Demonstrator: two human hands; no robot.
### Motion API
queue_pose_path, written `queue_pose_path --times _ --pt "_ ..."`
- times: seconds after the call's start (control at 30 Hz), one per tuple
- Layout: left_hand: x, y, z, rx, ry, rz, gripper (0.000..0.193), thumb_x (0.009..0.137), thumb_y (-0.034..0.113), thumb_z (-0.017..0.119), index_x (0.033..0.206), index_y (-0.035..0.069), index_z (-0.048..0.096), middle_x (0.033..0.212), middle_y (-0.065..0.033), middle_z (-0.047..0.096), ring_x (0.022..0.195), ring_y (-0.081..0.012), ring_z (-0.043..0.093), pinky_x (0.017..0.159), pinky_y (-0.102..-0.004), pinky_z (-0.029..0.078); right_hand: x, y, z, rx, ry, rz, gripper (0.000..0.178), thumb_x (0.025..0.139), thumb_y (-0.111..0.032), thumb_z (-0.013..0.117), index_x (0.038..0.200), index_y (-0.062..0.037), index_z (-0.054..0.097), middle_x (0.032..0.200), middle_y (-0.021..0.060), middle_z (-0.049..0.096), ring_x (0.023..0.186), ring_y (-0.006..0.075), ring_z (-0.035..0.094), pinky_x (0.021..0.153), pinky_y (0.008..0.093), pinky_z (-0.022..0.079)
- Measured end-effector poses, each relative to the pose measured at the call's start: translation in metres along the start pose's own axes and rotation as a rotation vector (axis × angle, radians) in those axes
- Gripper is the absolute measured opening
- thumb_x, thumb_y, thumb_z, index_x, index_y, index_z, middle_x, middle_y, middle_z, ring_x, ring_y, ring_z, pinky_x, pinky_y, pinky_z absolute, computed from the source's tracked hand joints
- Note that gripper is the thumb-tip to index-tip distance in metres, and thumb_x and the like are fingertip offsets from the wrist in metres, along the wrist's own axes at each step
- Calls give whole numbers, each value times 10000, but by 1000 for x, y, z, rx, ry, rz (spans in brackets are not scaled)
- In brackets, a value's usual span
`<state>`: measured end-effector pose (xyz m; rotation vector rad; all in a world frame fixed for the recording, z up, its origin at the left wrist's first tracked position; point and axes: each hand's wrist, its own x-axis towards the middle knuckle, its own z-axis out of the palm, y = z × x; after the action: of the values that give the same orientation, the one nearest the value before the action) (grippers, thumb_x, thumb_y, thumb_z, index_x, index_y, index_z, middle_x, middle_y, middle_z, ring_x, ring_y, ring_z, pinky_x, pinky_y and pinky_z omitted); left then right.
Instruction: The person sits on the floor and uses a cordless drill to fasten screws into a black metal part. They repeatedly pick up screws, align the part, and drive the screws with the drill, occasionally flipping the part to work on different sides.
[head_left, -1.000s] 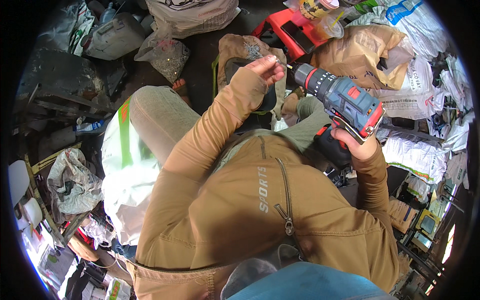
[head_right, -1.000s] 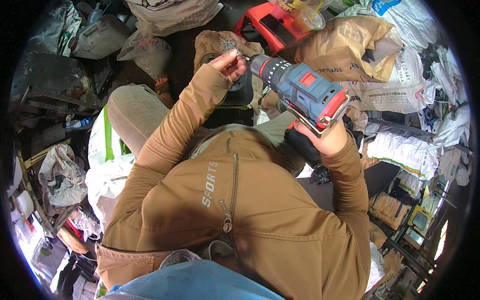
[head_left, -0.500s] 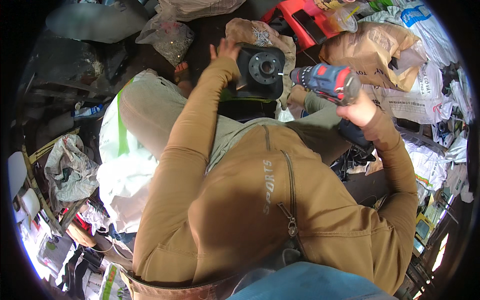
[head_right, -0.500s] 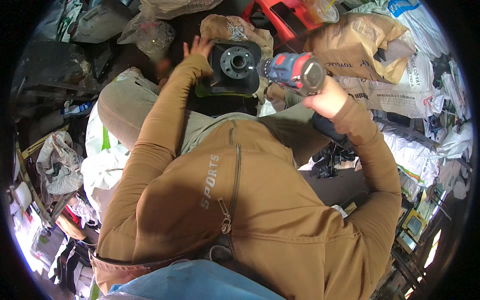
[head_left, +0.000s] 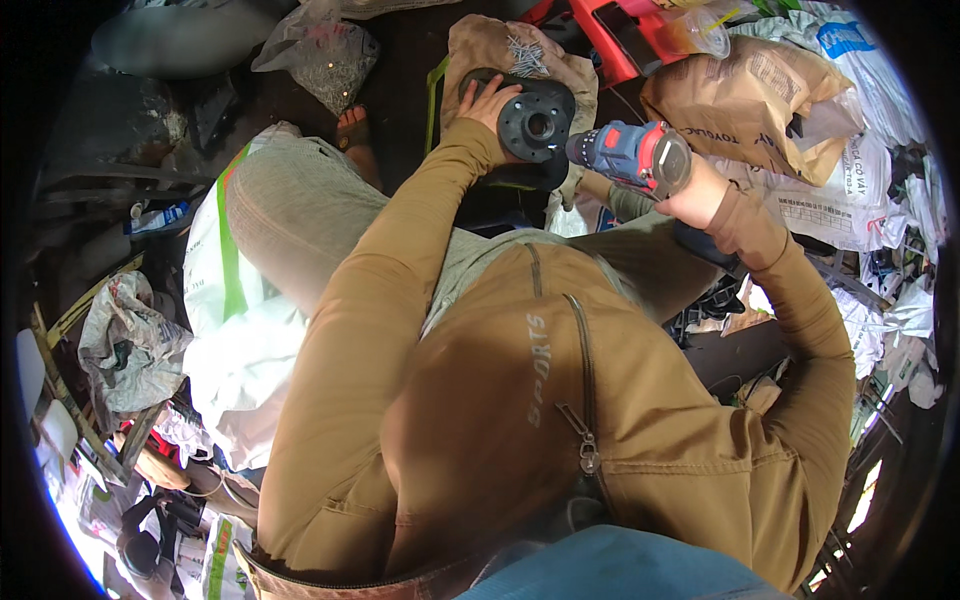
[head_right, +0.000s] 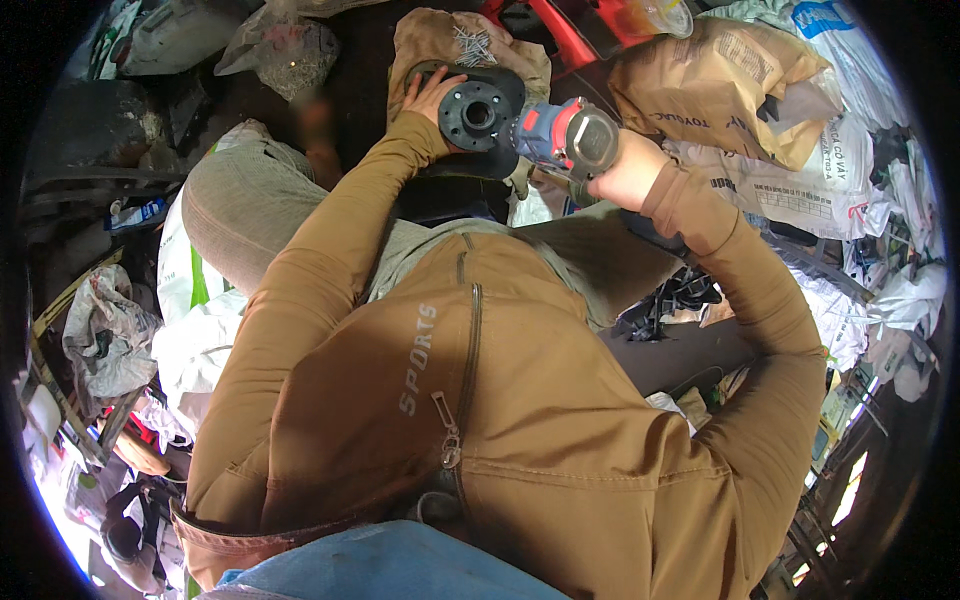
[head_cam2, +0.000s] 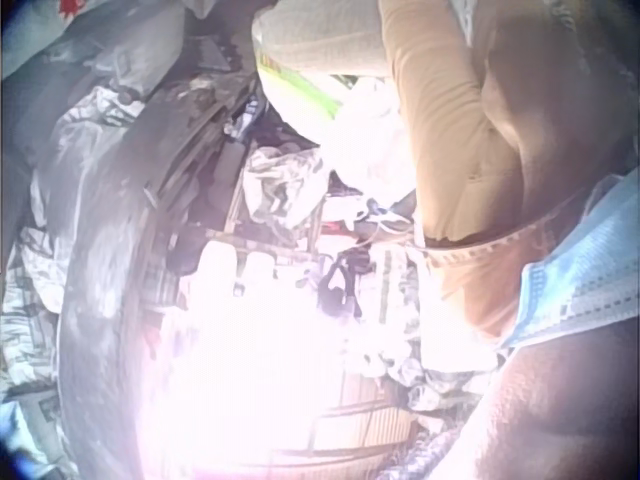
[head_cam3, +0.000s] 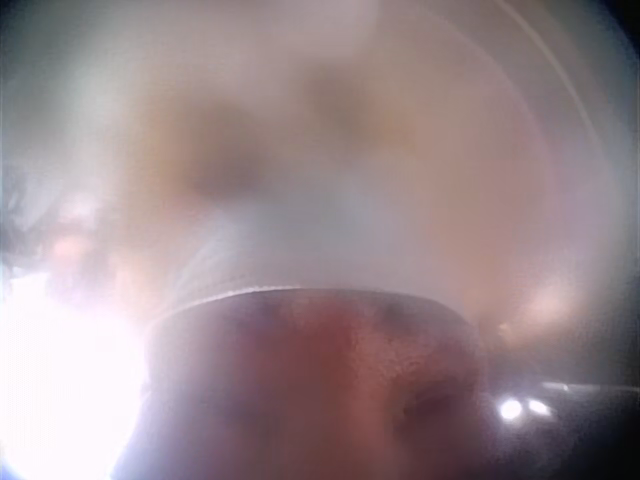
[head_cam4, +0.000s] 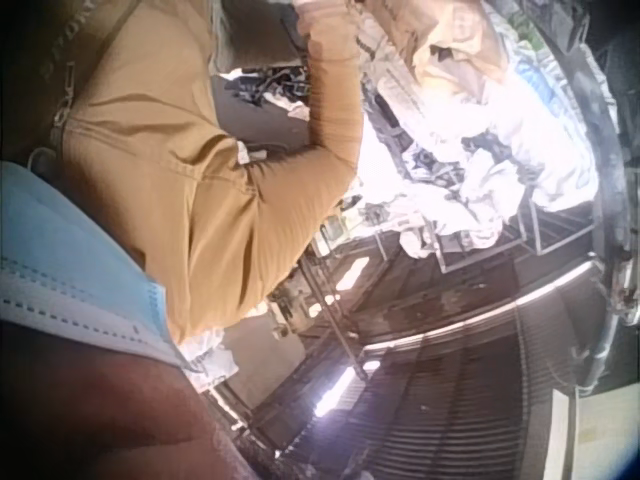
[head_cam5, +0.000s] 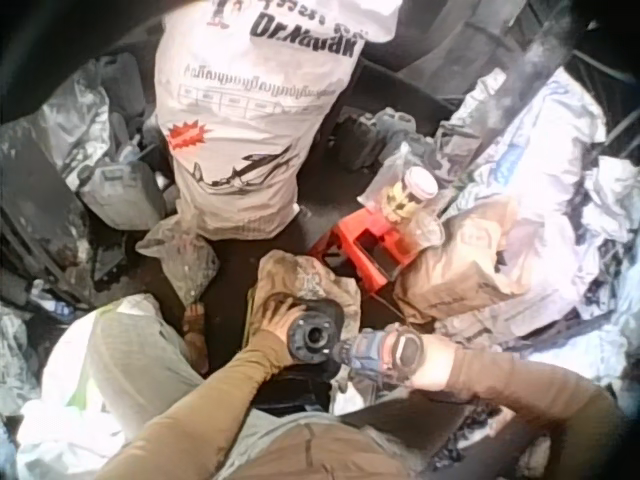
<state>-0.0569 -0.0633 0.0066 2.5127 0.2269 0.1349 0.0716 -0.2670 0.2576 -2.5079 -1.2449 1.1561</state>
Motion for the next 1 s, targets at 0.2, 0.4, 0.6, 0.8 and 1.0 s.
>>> queue_pose_path --times 0.2,0.4,0.6,0.8,1.0 --pt "-2 -1 -2 -39 58 33 1016 531 605 779 1362 164 399 1430 -3 380 1400 -235 226 1151 -487 82 24 19 -1 -165 -147 -323 301 810 -101 565 1103 -35 585 1045 146 627 976 294 594 878 356 464" --pt "-1 -2 0 -86 78 28 984 543 564 786 1350 150 404 1417 -7 392 1390 -230 250 1145 -498 95 32 30 0 -378 -125 -380 165 806 -208 599 904 -81 635 775 138 654 725 335 638 647 394 517" --pt "-3 -2 3 -94 112 35 969 557 569 768 1348 147 400 1409 3 400 1384 -217 261 1138 -507 91 33 28 1 -378 -108 -450 155 800 -204 603 879 -74 634 754 135 648 713 331 636 630 392 514" --pt "-2 -3 5 -70 129 48 951 572 584 751 1348 158 403 1406 13 402 1383 -211 260 1137 -500 96 38 27 3 -306 -147 -281 170 805 -237 603 849 -82 657 762 142 658 712 334 640 636 396 516" --pt "-5 -2 5 -17 110 50 1021 512 593 781 1354 165 394 1399 14 406 1379 -210 267 1141 -490 96 23 7 13 -292 -18 -282 221 759 -241 632 911 -85 667 787 167 660 765 347 643 676 419 513"
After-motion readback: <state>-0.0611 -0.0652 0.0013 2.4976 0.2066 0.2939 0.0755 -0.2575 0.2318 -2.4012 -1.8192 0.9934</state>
